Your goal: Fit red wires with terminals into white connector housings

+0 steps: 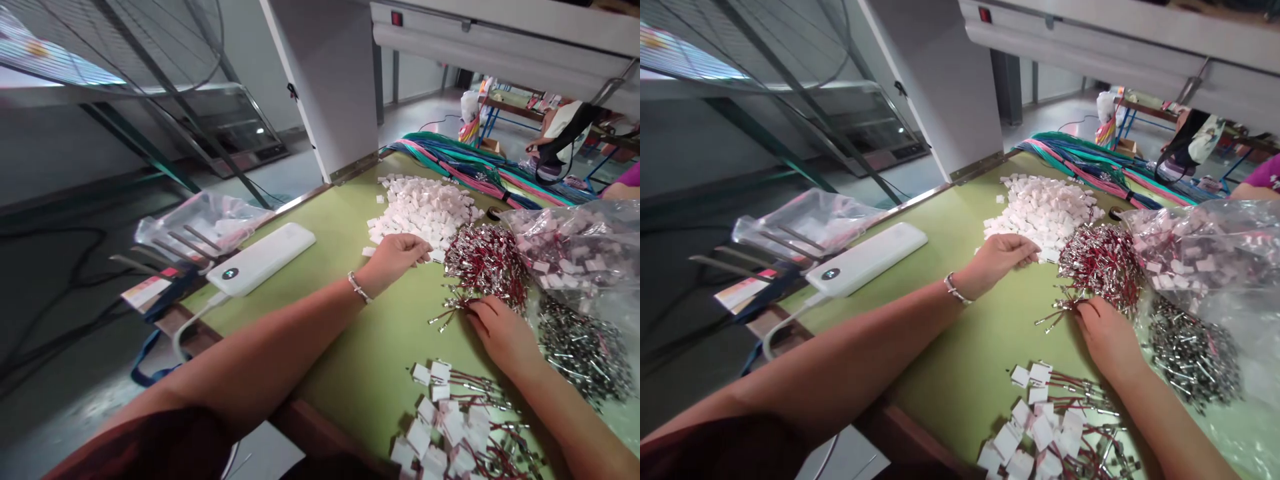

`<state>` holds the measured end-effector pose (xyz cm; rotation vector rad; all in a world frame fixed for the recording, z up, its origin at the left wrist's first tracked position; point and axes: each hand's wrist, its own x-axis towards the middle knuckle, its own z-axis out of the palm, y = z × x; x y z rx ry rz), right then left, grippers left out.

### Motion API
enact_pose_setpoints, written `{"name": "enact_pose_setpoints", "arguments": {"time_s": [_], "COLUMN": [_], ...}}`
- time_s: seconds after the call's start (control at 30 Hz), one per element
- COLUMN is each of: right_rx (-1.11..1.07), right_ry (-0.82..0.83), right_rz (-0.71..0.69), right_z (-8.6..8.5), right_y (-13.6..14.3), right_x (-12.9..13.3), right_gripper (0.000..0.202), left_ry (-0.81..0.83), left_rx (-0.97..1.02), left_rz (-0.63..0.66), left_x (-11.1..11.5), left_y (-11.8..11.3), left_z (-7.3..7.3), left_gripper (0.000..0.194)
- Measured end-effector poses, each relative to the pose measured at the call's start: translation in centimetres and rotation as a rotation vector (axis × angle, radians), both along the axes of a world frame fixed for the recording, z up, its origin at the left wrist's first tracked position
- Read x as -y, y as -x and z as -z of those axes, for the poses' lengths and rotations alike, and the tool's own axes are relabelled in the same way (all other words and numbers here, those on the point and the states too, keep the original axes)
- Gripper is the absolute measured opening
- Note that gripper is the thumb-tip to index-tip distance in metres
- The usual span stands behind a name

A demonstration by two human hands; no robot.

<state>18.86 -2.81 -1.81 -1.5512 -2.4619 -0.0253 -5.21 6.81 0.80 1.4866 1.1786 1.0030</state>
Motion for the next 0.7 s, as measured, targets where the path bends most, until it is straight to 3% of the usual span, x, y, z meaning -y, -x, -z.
{"name": "enact_pose_setpoints", "arguments": {"time_s": [0.17,0.27,0.4,0.5,0.6,0.7], "right_rx": [-0.311,-0.339,-0.015,0.166,-0.011,-0.352], "right_ry": [0.014,0.006,0.091,0.055,0.020,0.103], "right_rz": [0.034,0.056,0.043,0.084,0.063,0.110], "right_z": [-2.7,-3.9,-2.6,-0.7,-0.1,-1.2], "right_y": [-2.3,-2.4,-0.1,1.1,0.6,-0.4], "right_x": [-0.8,-0.7,0.1,0.5,0.3,0.2], "right_gripper": [0.019,0.017,0.018,0.024,0.026,0.023], "left_ry": [-0.034,-0.110,-0.225,-0.204,-0.182,-0.265], "left_rx": [-0.168,-0.261,-0.265,-0.330,-0.489,-0.686], "left_rz": [0.047,0.033,-0.139,-0.247,-0.140,0.027], "left_x": [0.5,0.2,-1.1,-2.1,-2.2,-1.5], "left_y": [-0.2,0.3,2.1,3.4,3.5,2.5], "left_z": [-0.2,-0.8,-1.9,-2.2,-1.8,-1.1], "left_gripper": [0.021,0.020,0.020,0.022,0.020,0.014]}}
